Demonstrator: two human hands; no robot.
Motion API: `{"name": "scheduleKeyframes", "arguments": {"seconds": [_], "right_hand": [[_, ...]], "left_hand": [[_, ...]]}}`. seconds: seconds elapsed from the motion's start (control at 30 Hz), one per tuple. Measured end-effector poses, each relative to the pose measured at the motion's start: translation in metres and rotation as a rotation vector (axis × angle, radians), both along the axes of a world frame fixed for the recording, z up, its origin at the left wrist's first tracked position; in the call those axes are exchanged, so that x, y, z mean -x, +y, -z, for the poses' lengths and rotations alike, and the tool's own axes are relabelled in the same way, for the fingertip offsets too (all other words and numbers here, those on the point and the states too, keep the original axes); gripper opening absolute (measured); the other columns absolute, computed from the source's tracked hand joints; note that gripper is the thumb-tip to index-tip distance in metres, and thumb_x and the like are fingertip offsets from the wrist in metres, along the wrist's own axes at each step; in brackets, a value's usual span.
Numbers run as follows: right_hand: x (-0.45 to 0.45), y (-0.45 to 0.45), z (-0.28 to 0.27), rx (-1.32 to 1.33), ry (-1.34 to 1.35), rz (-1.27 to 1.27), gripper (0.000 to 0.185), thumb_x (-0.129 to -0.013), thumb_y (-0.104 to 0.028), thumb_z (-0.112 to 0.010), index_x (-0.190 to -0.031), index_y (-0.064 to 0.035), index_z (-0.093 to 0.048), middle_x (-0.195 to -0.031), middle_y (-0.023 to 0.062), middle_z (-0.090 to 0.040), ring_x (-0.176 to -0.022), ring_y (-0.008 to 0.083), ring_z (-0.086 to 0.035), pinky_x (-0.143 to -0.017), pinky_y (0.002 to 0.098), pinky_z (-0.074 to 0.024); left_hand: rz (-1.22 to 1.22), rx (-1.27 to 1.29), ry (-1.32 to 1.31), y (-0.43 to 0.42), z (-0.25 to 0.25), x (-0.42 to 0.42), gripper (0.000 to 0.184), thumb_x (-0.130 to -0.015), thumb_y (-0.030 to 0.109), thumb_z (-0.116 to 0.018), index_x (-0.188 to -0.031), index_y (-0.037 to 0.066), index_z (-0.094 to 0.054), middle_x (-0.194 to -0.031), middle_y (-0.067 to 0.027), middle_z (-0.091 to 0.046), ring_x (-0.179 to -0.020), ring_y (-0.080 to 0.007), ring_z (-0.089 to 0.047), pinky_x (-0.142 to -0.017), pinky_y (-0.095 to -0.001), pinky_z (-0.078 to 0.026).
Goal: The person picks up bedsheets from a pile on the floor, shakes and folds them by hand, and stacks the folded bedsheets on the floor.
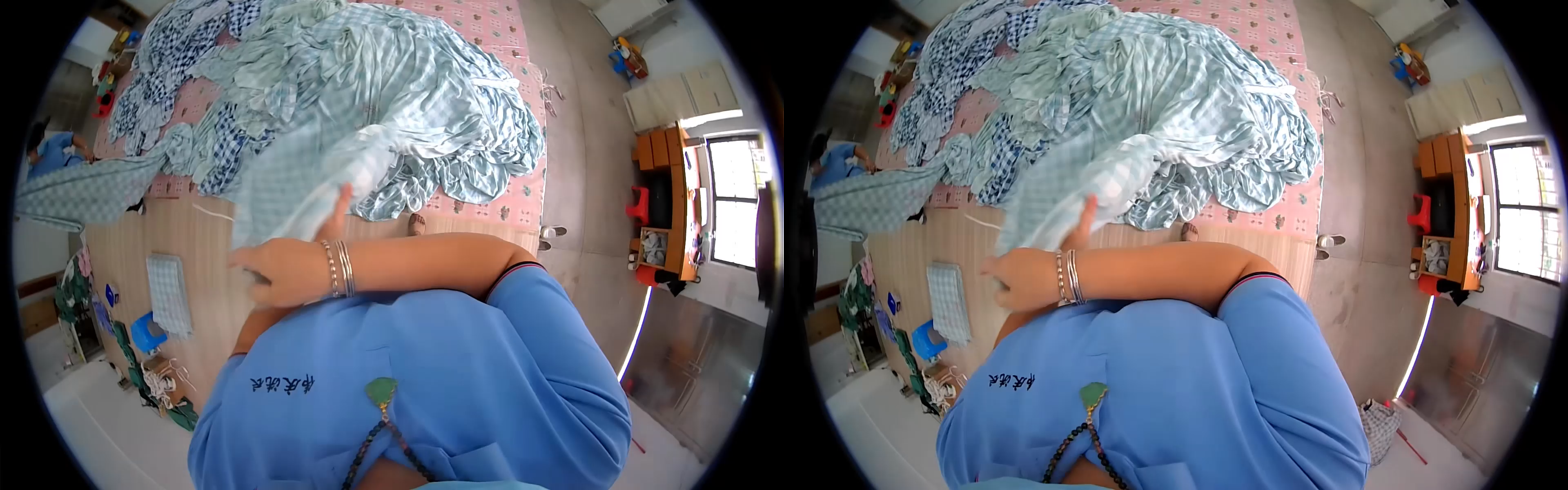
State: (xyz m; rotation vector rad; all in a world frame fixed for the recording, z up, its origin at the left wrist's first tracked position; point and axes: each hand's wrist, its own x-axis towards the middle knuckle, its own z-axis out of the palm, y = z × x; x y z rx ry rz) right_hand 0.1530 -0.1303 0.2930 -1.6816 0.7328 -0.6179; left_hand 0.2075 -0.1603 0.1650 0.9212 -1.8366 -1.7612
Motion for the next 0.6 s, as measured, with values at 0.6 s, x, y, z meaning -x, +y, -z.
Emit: {"name": "scheduleKeyframes", "arguments": {"seconds": [0.6], "right_hand": [[0.164,-0.048,0.282,-0.129,0.715,1.18,0.058,-0.062,-0.031,-0.066,-0.112,-0.0132,-0.044,-0.111,0.0146,-0.049,-0.103,0.0346,-0.044,-0.081,0.0418,-0.0382]], "left_hand": [[-0.531,0.923,0.068,0.057,-0.283,-0.122,0.051,-0.077,0.038,-0.056,-0.106,-0.002,-0.046,-0.103,-0.0121,-0.052,-0.09,-0.0215,-0.052,-0.079,-0.0356,-0.042]]}}
